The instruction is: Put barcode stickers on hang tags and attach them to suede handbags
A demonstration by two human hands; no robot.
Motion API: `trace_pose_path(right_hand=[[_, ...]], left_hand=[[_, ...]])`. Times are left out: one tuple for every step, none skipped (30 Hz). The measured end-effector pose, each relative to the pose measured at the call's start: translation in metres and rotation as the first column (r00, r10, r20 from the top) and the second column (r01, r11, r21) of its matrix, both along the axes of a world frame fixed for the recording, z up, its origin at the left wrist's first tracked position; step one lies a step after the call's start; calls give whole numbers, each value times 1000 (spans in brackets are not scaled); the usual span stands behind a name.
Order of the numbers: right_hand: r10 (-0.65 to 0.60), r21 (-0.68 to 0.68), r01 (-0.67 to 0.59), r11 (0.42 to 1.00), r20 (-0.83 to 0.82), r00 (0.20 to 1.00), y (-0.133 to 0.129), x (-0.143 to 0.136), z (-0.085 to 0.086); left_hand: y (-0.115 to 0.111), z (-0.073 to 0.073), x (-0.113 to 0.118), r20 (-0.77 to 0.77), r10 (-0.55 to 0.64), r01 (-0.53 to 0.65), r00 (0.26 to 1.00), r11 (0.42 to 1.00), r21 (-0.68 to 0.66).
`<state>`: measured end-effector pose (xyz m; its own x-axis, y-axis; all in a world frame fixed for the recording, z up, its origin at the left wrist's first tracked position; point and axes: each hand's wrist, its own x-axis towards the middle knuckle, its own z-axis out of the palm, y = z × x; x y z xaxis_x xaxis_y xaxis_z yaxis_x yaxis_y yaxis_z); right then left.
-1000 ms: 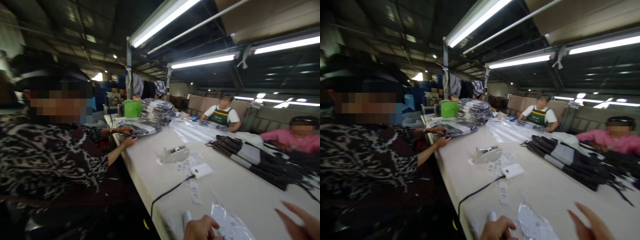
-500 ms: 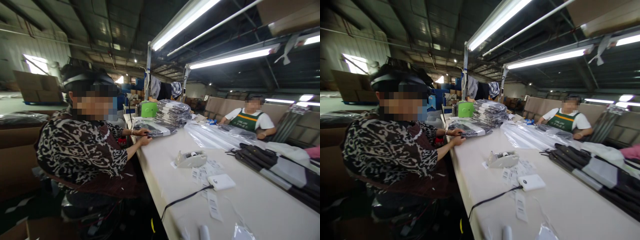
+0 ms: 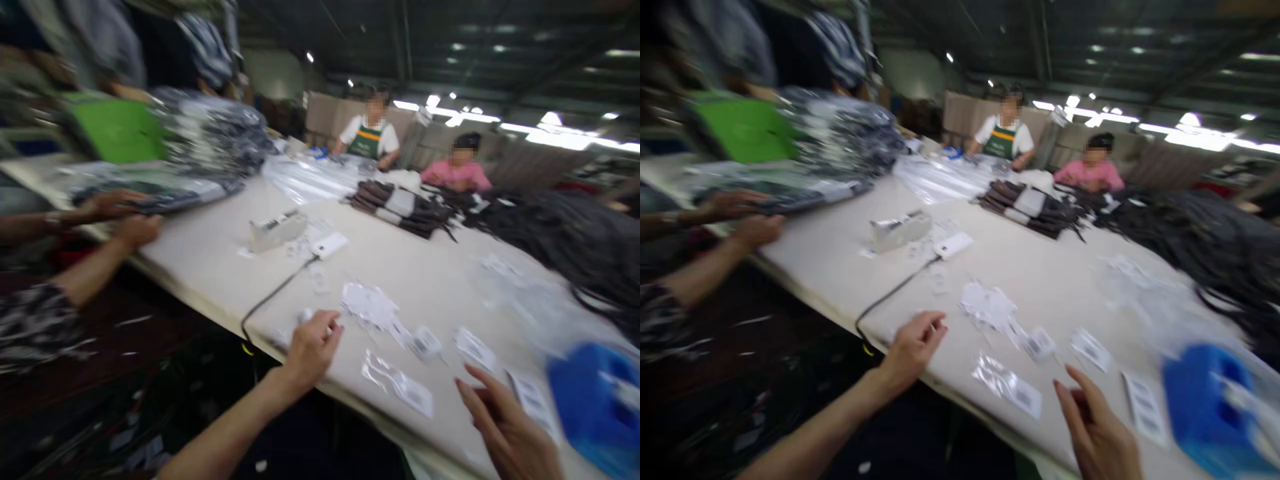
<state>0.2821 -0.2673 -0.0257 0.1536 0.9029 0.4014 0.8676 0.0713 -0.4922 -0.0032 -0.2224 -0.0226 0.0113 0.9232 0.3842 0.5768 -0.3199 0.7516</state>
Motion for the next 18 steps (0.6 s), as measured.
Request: trace_pose_path(right_hand=[[-56, -31, 56, 998, -10, 998, -15, 7, -7], [-130, -17, 130, 991, -20, 991, -27, 11, -16], [-179, -19, 179, 984, -25, 984, -35, 13, -26], [-208, -25, 207, 978, -24, 978, -42, 14, -38], [-225, -37, 224, 974, -23, 974, -47, 13, -50], [-227, -23, 226, 974, -22, 974, -51, 11, -59], [-223, 0, 223, 975, -9, 975, -53, 7, -67], [-214, 25, 213, 977, 11, 977, -54, 2, -72], [-196, 47, 194, 980, 38, 980, -54, -4, -75], [-173, 59, 169, 984, 70, 982, -53, -11, -76], [-144, 59, 138, 989, 102, 984, -50, -17, -76], [-110, 51, 104, 993, 134, 985, -47, -22, -76], [-77, 39, 71, 997, 163, 984, -43, -27, -75], [-49, 26, 45, 999, 187, 981, -39, -31, -75], [-32, 14, 29, 999, 204, 979, -36, -33, -76], [-29, 5, 28, 1000, 214, 976, -33, -34, -78], [-38, -3, 40, 999, 216, 976, -31, -33, -80], [-56, -13, 60, 998, 209, 976, -29, -31, -82]], left_hand=[[3, -8, 0, -41, -17, 19, 999, 999, 45], [7, -17, 2, -84, -40, 48, 996, 994, 98], [11, -26, 6, -134, -82, 102, 988, 984, 147], [14, -35, 12, -180, -116, 153, 977, 967, 205], [16, -43, 19, -233, -169, 225, 958, 944, 243], [16, -51, 28, -284, -231, 308, 931, 914, 265], [14, -57, 38, -336, -288, 387, 897, 879, 278], [11, -62, 49, -389, -342, 463, 855, 841, 280], [8, -67, 59, -436, -384, 529, 814, 801, 281], [6, -71, 69, -482, -413, 583, 773, 763, 279], [5, -75, 78, -523, -432, 626, 735, 730, 276], [4, -79, 86, -558, -444, 658, 702, 703, 269], [4, -82, 91, -586, -450, 682, 674, 684, 258], [4, -85, 95, -608, -451, 696, 653, 674, 247], [5, -87, 97, -624, -448, 701, 641, 672, 238], [7, -88, 98, -633, -440, 697, 637, 679, 229], [9, -89, 97, -635, -428, 682, 643, 697, 221], [12, -89, 95, -633, -419, 663, 651, 720, 206]])
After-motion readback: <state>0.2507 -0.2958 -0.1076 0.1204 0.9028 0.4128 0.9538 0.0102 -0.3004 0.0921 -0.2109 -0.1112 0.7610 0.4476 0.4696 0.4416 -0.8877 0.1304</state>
